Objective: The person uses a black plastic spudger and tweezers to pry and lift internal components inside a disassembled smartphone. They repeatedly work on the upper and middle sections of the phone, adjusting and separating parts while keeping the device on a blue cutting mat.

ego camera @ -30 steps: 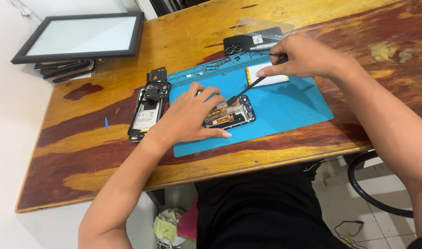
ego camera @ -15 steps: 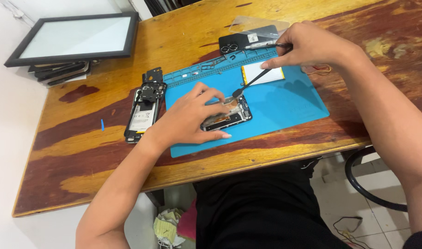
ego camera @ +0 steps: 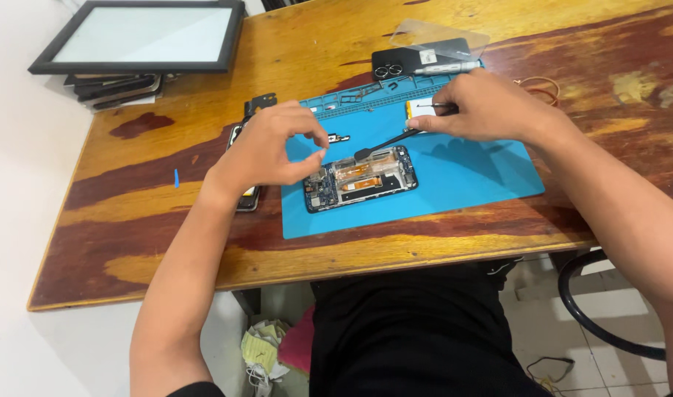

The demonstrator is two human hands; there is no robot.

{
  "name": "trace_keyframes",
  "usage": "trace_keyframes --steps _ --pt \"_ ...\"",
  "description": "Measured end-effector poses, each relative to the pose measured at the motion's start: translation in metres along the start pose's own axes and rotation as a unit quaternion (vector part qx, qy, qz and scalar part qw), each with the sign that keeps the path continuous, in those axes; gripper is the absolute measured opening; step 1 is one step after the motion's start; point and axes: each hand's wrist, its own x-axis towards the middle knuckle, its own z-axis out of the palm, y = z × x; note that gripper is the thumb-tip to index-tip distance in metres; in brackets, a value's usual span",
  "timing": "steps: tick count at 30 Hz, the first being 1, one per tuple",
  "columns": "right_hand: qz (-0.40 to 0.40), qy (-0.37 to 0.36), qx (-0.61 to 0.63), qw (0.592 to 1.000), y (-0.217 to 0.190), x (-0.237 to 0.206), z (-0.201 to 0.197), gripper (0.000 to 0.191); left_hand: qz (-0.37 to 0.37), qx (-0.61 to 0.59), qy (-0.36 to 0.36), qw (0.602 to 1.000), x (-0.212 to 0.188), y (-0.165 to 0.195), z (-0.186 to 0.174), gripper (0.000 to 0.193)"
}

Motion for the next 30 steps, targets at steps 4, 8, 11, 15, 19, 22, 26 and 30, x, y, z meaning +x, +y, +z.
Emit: trace_keyframes --steps 4,8,11,15,19,22,26,30 --pt "0.0 -0.001 0.0 1.0 -0.001 0.001 0.002 0.058 -0.009 -0.062 -0.078 0.995 0.002 -0.001 0.005 0.02" --pt "-0.007 0.01 -0.019 1.0 0.006 0.002 -0.004 0.06 0.0 -0.081 -0.108 0.991 0.004 0.013 0.012 0.027" --pt "-0.015 0.046 -0.014 0.999 0.013 0.0 -0.011 0.063 0.005 -0.032 -0.111 0.993 0.007 0.023 0.023 0.029" --pt "0.01 0.069 0.048 0.996 0.02 -0.004 -0.019 0.06 -0.009 -0.021 -0.104 0.994 0.008 0.022 0.03 0.022" --pt "-0.05 0.054 0.116 0.991 0.021 -0.006 -0.022 0.058 -0.014 -0.025 -0.093 0.995 0.006 0.015 0.032 0.02" --pt "-0.072 0.026 0.088 0.993 0.018 -0.005 -0.019 0.051 -0.031 -0.026 -0.087 0.995 0.006 0.012 0.033 0.019" --pt "-0.086 0.041 0.062 0.994 0.014 -0.004 -0.016 0.048 -0.058 -0.041 -0.092 0.993 0.007 0.012 0.035 0.019" --pt "-0.069 0.038 0.051 0.996 0.018 -0.005 -0.018 0.048 -0.047 -0.053 -0.081 0.994 0.009 0.012 0.035 0.019"
